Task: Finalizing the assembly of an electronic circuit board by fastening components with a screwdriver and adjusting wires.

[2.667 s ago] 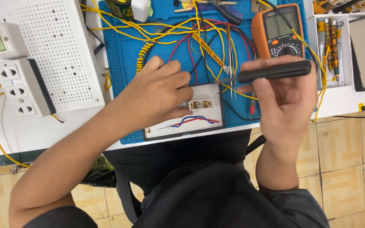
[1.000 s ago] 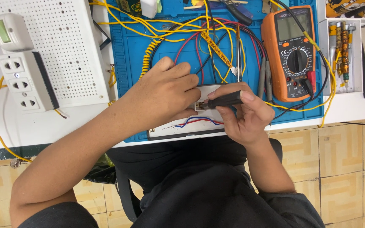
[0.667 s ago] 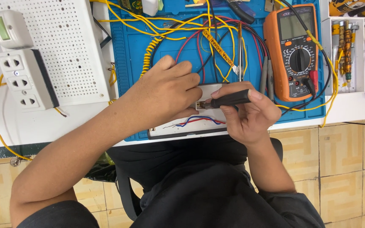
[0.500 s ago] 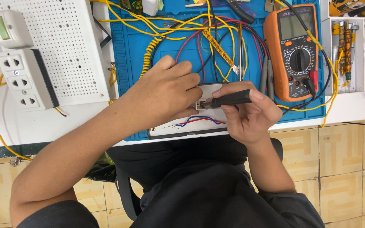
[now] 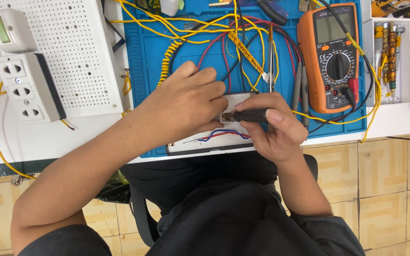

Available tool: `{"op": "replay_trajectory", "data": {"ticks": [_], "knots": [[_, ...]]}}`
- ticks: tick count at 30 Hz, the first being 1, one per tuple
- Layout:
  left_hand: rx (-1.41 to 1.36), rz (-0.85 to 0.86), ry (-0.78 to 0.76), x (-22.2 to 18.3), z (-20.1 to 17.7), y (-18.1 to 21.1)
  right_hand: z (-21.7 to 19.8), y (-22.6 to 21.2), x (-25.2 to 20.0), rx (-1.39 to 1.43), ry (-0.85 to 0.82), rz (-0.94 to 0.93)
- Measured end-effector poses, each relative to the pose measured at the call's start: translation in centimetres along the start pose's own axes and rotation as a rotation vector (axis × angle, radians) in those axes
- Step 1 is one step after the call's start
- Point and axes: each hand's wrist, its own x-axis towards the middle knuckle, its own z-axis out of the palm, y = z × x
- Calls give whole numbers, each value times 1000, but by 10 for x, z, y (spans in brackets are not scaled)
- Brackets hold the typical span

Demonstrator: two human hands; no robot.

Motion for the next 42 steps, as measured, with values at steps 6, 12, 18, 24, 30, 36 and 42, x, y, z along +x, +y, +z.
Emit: {"op": "replay_trajectory", "data": {"ticks": [6,12,18,24,30,36,42], "knots": [[6,2,4,1,0,0,-2,1,-3,-81,-27,-55],[-18,-7,33,0,2,0,-8,-6,13,-47,-62,-72],[-29,2,24,1,0,0,-9,7,4,-152,24,-82],[-39,-11,15,0,5,1,-7,6,18,-92,-11,-109],[-70,-16,-24,3,6,0,-3,15,22,-111,82,-153],[-285,-81,30,4,-4,1,-3,17,7,-59,142,19],[-518,-159,89,15,-39,6,-2,12,17,41,169,-46]]}}
